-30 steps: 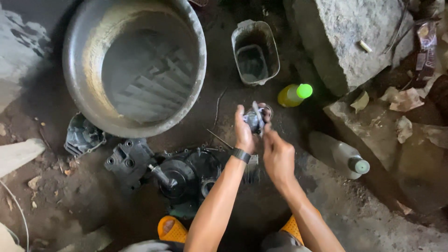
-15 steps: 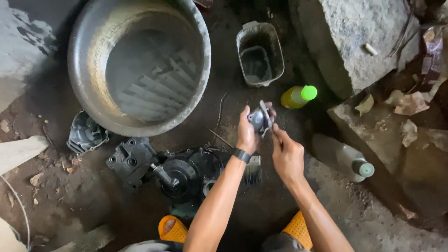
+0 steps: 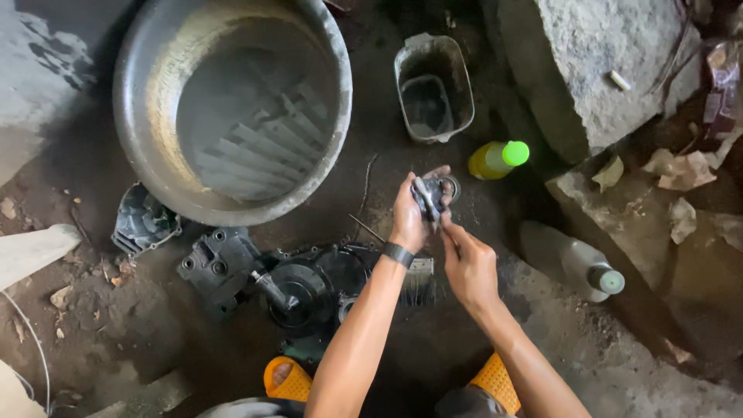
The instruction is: Repairing, cleaning, and inspecting motorcycle engine components.
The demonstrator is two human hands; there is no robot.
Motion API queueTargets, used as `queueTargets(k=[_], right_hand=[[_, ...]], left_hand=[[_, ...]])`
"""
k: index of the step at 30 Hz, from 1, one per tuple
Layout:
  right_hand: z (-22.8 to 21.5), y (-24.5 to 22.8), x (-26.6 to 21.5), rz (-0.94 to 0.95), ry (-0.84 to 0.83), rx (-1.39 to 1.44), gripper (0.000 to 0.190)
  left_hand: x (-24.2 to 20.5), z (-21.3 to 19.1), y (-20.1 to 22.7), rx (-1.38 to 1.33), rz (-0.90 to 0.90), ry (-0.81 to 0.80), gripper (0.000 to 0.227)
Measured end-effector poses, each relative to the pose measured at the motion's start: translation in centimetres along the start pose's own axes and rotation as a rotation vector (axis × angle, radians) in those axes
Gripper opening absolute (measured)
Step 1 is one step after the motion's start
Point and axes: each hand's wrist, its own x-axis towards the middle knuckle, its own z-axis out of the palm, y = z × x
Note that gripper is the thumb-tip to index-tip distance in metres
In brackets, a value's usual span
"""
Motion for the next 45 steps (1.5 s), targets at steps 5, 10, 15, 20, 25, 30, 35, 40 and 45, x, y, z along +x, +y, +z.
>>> queueTargets(k=[5, 10, 15, 20, 25, 30, 35, 40, 45], right_hand=[[-0.3, -0.5, -1.3, -0.037, -0.042, 0.049, 0.03], [-0.5, -0.2, -1.1, -0.037, -0.054, 0.005, 0.028], [-1.1, -0.9, -0.1, 0.055, -0.038, -0.056, 0.026], [0.0, 0.2, -3.2, -0.024, 0.037, 0.068, 0.027], [-0.9, 0.9, -3.0, 0.22, 0.013, 0.035, 0.026], [-0.4, -0.6, -2.5, 0.118, 0.011, 0.089, 0.028], [-0.7, -1.0, -2.3, 0.217, -0.041, 0.082, 0.032], [-0.6, 0.7, -3.5, -0.017, 0.039, 0.09, 0.027], [-1.1, 1.8, -3.9, 0.107, 0.103, 0.183, 0.029]], left_hand=[[-0.4, 0.4, 1.3, -0.042, 0.013, -0.04, 0.062], [0.2, -0.5, 0.1, -0.012, 0.001, 0.062, 0.059], [1.3, -1.9, -0.9, -0.017, -0.039, 0.011, 0.054], [0.5, -0.2, 1.1, -0.093, 0.045, -0.01, 0.063], [0.3, 0.3, 2.1, -0.157, 0.063, 0.209, 0.061], [1.4, -2.0, 0.1, -0.133, 0.155, 0.053, 0.05], [1.1, -1.4, 0.0, -0.098, 0.142, 0.206, 0.054], [1.1, -1.0, 1.2, -0.271, 0.163, 0.137, 0.058], [0.1, 0.2, 2.2, -0.188, 0.21, 0.074, 0.055]])
